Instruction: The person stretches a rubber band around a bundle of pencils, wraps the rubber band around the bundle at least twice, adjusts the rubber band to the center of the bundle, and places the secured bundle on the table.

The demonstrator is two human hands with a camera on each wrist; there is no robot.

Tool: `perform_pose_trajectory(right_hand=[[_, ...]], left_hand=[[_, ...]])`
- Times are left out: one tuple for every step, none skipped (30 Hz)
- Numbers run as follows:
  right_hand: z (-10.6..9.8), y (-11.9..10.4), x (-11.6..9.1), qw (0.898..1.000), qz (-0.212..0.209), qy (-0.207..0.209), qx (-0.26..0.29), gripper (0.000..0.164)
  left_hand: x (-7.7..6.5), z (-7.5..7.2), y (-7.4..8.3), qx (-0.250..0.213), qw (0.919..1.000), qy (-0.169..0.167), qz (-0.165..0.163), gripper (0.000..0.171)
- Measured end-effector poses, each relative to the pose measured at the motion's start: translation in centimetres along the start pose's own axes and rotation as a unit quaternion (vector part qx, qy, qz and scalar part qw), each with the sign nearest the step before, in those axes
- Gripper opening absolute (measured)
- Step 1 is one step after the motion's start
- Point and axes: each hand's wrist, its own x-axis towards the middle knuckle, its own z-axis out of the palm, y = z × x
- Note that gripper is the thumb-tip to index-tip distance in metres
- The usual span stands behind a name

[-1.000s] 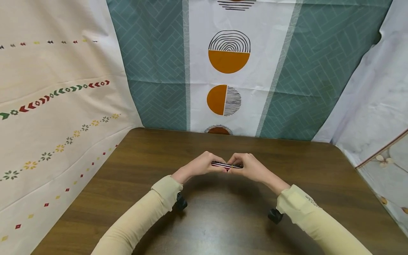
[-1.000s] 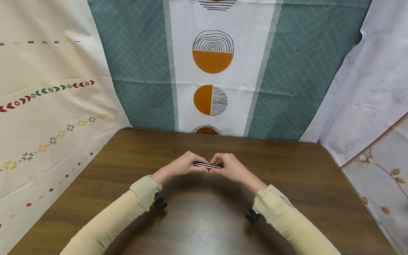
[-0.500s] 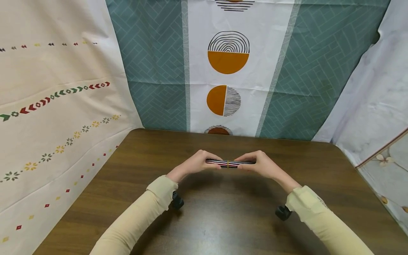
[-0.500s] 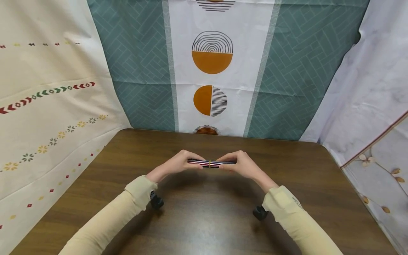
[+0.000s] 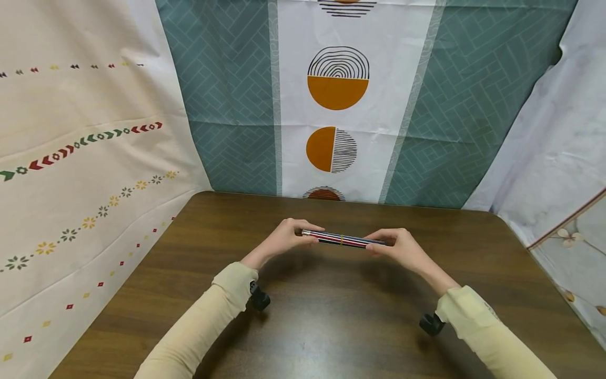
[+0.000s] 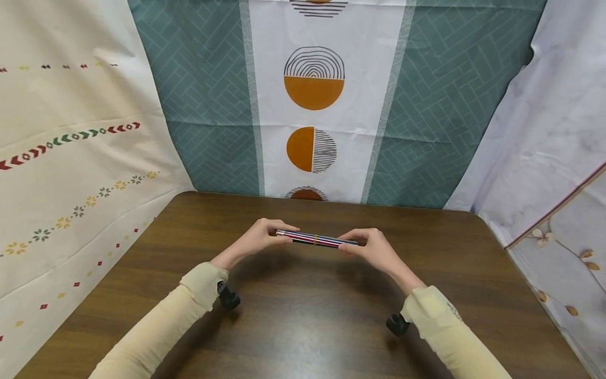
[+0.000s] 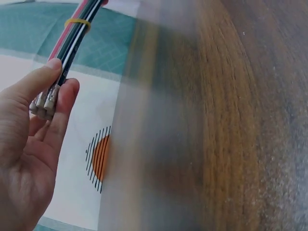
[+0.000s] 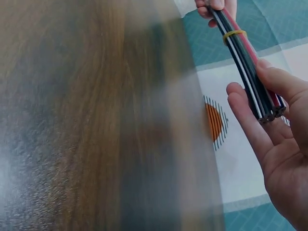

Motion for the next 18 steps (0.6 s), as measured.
perform_pose_trajectory(right_hand=[[0.0,0.1,0.0,1.0,-0.002,-0.002,0.003,0.035],[0.1,0.1,-0.1,1.0,-0.003,-0.003,0.007,0.035],[0.1,0.2,-0.1,1.0,-0.003,-0.004,0.013,0.035],[0.2,0.2,-0.2,1.0,-0.003,-0.003,0.017,0.035],[0.2,0.2,-0.2,1.0,-0.004,0.0,0.017,0.035],[0.2,0.2,-0.2,1.0,-0.004,0.002,0.015,0.035],[0.3,0.2,-0.3,1.0,-0.005,0.006,0.013,0.034],[0.2,0.3,-0.3,1.0,-0.005,0.008,0.009,0.034],[0.2,0.3,-0.3,1.0,-0.006,0.01,0.006,0.033],[0.2,0.4,-0.4,1.0,-0.007,0.012,0.0,0.032],[0.1,0.5,-0.4,1.0,-0.008,0.014,-0.007,0.032],[0.0,0.6,-0.4,1.0,-0.011,0.013,-0.011,0.03],[-0.1,0.7,-0.4,1.0,-0.013,0.013,-0.016,0.03],[-0.2,0.8,-0.4,1.0,-0.015,0.012,-0.023,0.029],[-0.3,0.9,-0.4,0.999,-0.019,0.012,-0.03,0.028],[-0.4,1.1,-0.4,0.999,-0.021,0.012,-0.04,0.028],[-0.5,1.2,-0.4,0.998,-0.023,0.013,-0.05,0.028],[-0.6,1.3,-0.3,0.998,-0.026,0.015,-0.061,0.027]], left_hand=[[0.0,0.0,0.0,-0.001,1.0,0.003,0.003,0.033],[-0.1,0.0,0.0,0.001,1.0,0.005,0.005,0.033],[-0.1,0.0,0.0,0.003,0.9999,0.006,0.008,0.034],[-0.2,-0.1,0.1,0.006,0.9999,0.006,0.01,0.033],[-0.3,-0.1,0.1,0.01,0.9999,0.007,0.011,0.033],[-0.3,-0.1,0.2,0.015,0.9998,0.008,0.011,0.033],[-0.4,-0.1,0.2,0.018,0.9997,0.008,0.01,0.033],[-0.4,0.0,0.2,0.021,0.9997,0.008,0.009,0.033],[-0.4,0.0,0.1,0.023,0.9997,0.008,0.008,0.033],[-0.4,0.1,0.1,0.023,0.9997,0.008,0.007,0.032],[-0.4,0.1,-0.1,0.025,0.9997,0.008,0.006,0.032],[-0.4,0.2,-0.2,0.027,0.9996,0.008,0.005,0.031],[-0.4,0.2,-0.4,0.031,0.9994,0.01,0.006,0.029],[-0.3,0.3,-0.5,0.037,0.9992,0.012,0.007,0.028],[-0.3,0.4,-0.7,0.042,0.999,0.015,0.008,0.027],[-0.2,0.4,-0.9,0.048,0.9986,0.018,0.01,0.026],[-0.1,0.5,-1.0,0.055,0.9982,0.021,0.012,0.026],[-0.1,0.6,-1.2,0.061,0.9977,0.024,0.014,0.026]])
